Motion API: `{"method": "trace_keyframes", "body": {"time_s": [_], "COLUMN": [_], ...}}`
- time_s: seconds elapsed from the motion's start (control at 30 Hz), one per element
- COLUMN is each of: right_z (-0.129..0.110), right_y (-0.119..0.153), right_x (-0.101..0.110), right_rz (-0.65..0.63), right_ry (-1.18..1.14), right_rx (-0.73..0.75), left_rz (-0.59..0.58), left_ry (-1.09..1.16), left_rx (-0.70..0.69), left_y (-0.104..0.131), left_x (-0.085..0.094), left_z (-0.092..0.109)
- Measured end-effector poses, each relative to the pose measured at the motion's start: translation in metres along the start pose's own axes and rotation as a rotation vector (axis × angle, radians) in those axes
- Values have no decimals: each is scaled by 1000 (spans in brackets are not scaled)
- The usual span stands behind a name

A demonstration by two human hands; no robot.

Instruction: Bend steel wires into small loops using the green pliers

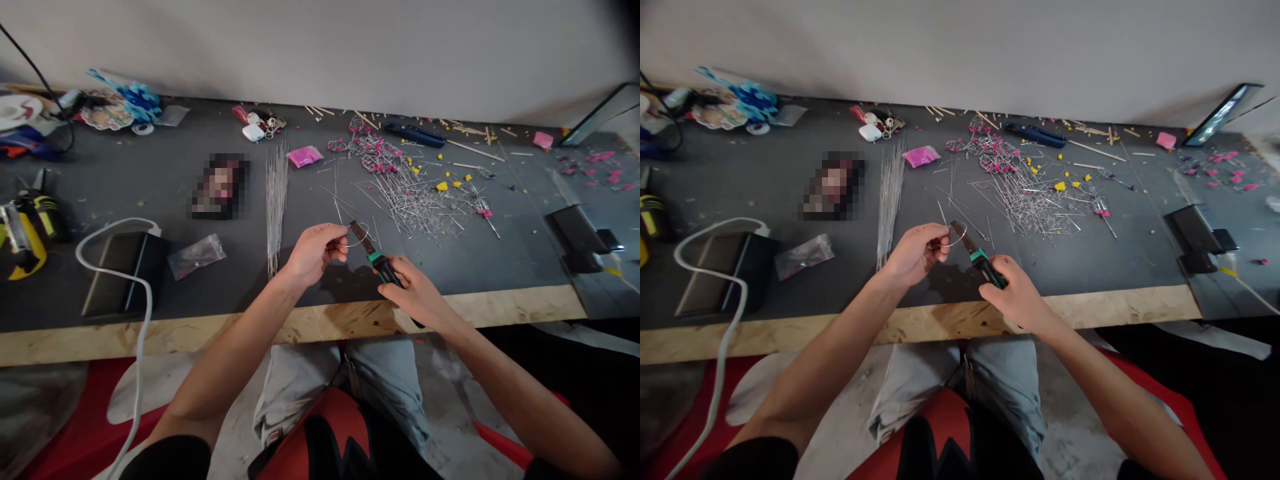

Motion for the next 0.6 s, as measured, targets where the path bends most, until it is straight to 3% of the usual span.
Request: {"method": "trace_keyframes", "body": {"time_s": [0.6], "right_z": [13], "right_y": [-2], "right_x": [-6], "right_rz": [42], "right_ry": [115], "right_rx": [-12], "left_rz": [-6], "left_ry": [8], "left_rx": [-17], "left_y": [-1], "left_x": [1], "left_z": [0]}}
Point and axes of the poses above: each hand's wrist, its own y-axis away from the middle knuckle, its own x-axis out of the back of the hand, z = x × y, the point moved 3 cm from there along -y, towards the middle knuckle, and after that the axes turned 7 degrees about y, right-handed, at the moved point
